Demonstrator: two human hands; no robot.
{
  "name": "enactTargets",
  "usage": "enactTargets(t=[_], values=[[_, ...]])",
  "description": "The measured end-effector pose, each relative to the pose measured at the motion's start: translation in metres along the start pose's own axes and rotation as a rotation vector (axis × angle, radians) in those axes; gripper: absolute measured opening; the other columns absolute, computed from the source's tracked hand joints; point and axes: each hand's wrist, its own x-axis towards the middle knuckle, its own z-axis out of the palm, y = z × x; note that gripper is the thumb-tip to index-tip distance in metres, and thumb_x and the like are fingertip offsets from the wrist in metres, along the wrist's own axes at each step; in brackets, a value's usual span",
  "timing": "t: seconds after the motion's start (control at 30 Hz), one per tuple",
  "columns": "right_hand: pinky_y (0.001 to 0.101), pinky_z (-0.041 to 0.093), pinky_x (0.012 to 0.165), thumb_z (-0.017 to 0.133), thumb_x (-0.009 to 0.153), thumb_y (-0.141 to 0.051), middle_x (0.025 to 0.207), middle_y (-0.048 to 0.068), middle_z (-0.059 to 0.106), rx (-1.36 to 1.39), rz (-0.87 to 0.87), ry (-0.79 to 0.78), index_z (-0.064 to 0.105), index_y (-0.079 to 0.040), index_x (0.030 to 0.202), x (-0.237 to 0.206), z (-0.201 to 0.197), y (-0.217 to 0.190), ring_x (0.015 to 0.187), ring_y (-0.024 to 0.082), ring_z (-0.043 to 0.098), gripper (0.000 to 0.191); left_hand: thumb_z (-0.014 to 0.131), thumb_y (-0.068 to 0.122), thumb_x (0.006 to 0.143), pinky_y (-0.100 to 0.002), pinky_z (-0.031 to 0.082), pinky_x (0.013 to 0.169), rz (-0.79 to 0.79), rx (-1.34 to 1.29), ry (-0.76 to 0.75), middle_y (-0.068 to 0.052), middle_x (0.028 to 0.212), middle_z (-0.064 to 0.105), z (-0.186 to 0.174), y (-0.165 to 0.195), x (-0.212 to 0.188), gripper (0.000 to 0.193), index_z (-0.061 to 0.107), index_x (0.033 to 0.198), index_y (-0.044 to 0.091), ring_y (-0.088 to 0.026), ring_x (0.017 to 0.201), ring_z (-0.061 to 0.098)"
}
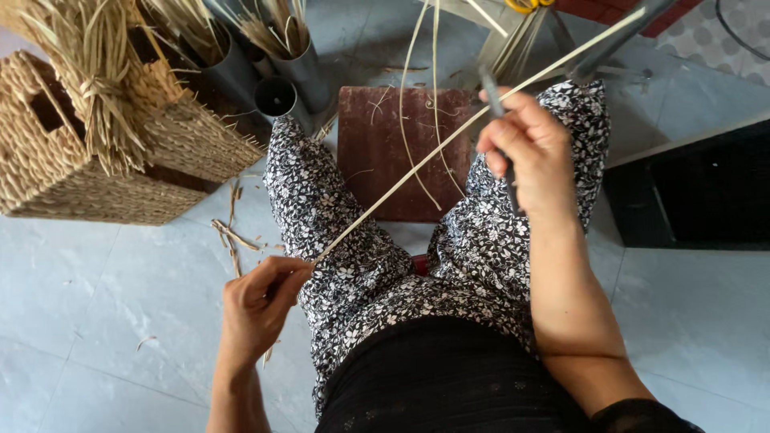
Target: The person sits on the floor and works long thin rattan strips, bending and flexing them and using a small knife to split and trim the strips into narrower pieces. They set finished strips aside and pick up new ones, repeating the splitting and trimming on each strip.
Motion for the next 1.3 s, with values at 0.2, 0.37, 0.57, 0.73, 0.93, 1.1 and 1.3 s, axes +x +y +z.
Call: enactTargets(t=[0.2, 0.37, 0.57, 0.73, 0.93, 1.1, 1.3], values=[[0.0222, 0.042, 0.056, 0.063, 0.109, -0.007, 0.084, 0.008, 0.063, -0.011, -0.076, 0.125, 0.065, -0.002, 0.138, 0.005, -0.039, -0.009, 0.062, 0.009, 0.051, 0.029, 0.073, 0.004, 0.091, -0.023, 0.043, 0.048, -0.043, 0.030, -0.031, 0.000, 0.063, 0.065, -0.018, -0.006, -0.002, 0.004, 0.075, 0.094, 0.004, -0.004, 0.054, 0.055], [0.0241, 0.043, 0.054, 0.065, 0.112, -0.007, 0.086, 0.008, 0.064, 0.082, -0.087, 0.223, 0.065, -0.002, 0.139, 0.016, -0.084, -0.001, 0.060, 0.011, 0.051, 0.028, 0.072, 0.010, 0.092, -0.023, 0.045, 0.050, -0.075, 0.078, -0.066, 0.000, 0.063, 0.066, -0.019, -0.009, 0.000, 0.006, 0.076, 0.094, 0.006, -0.004, 0.055, 0.057], [0.0245, 0.038, 0.058, 0.066, 0.115, -0.009, 0.086, 0.006, 0.058, 0.115, -0.138, 0.374, 0.061, -0.005, 0.124, 0.031, -0.172, 0.033, 0.066, 0.011, 0.049, 0.011, 0.066, 0.012, 0.101, -0.023, 0.044, 0.055, -0.145, -0.226, 0.193, -0.001, 0.072, 0.063, -0.031, -0.030, 0.007, 0.011, 0.070, 0.100, 0.002, -0.007, 0.062, 0.055], [0.0242, 0.033, 0.063, 0.060, 0.120, -0.015, 0.085, 0.003, 0.053, 0.432, 0.029, 0.194, 0.056, -0.007, 0.094, 0.044, -0.201, 0.082, 0.063, 0.010, 0.042, 0.027, 0.062, 0.011, 0.108, -0.026, 0.048, 0.066, 0.160, -0.885, 0.558, -0.006, 0.089, 0.065, -0.053, -0.039, 0.031, 0.011, 0.063, 0.112, 0.002, -0.012, 0.074, 0.059], [0.0272, 0.041, 0.065, 0.057, 0.112, -0.013, 0.083, 0.004, 0.059, 0.211, 0.068, 0.010, 0.065, -0.015, 0.133, 0.030, -0.122, 0.068, 0.065, 0.012, 0.046, 0.022, 0.062, 0.006, 0.110, -0.025, 0.047, 0.072, 0.641, -1.020, 0.872, -0.005, 0.110, 0.066, -0.075, -0.016, 0.052, 0.010, 0.061, 0.119, 0.003, -0.011, 0.085, 0.057], [0.0276, 0.042, 0.065, 0.052, 0.109, -0.005, 0.081, 0.010, 0.062, 0.040, 0.037, -0.305, 0.062, -0.003, 0.132, -0.010, -0.034, 0.026, 0.064, 0.013, 0.049, 0.025, 0.060, 0.010, 0.111, -0.027, 0.048, 0.069, 0.701, -1.041, 0.942, -0.004, 0.096, 0.063, -0.064, 0.007, 0.052, 0.017, 0.060, 0.127, 0.004, -0.011, 0.079, 0.057], [0.0244, 0.049, 0.052, 0.055, 0.095, -0.006, 0.076, 0.010, 0.073, -0.175, 0.297, -0.855, 0.064, -0.002, 0.136, -0.044, 0.055, 0.012, 0.061, 0.012, 0.060, 0.042, 0.057, 0.010, 0.112, -0.031, 0.054, 0.091, 0.527, -1.413, 0.673, -0.005, 0.111, 0.067, -0.001, 0.021, 0.061, 0.013, 0.057, 0.125, 0.009, -0.016, 0.105, 0.066]])
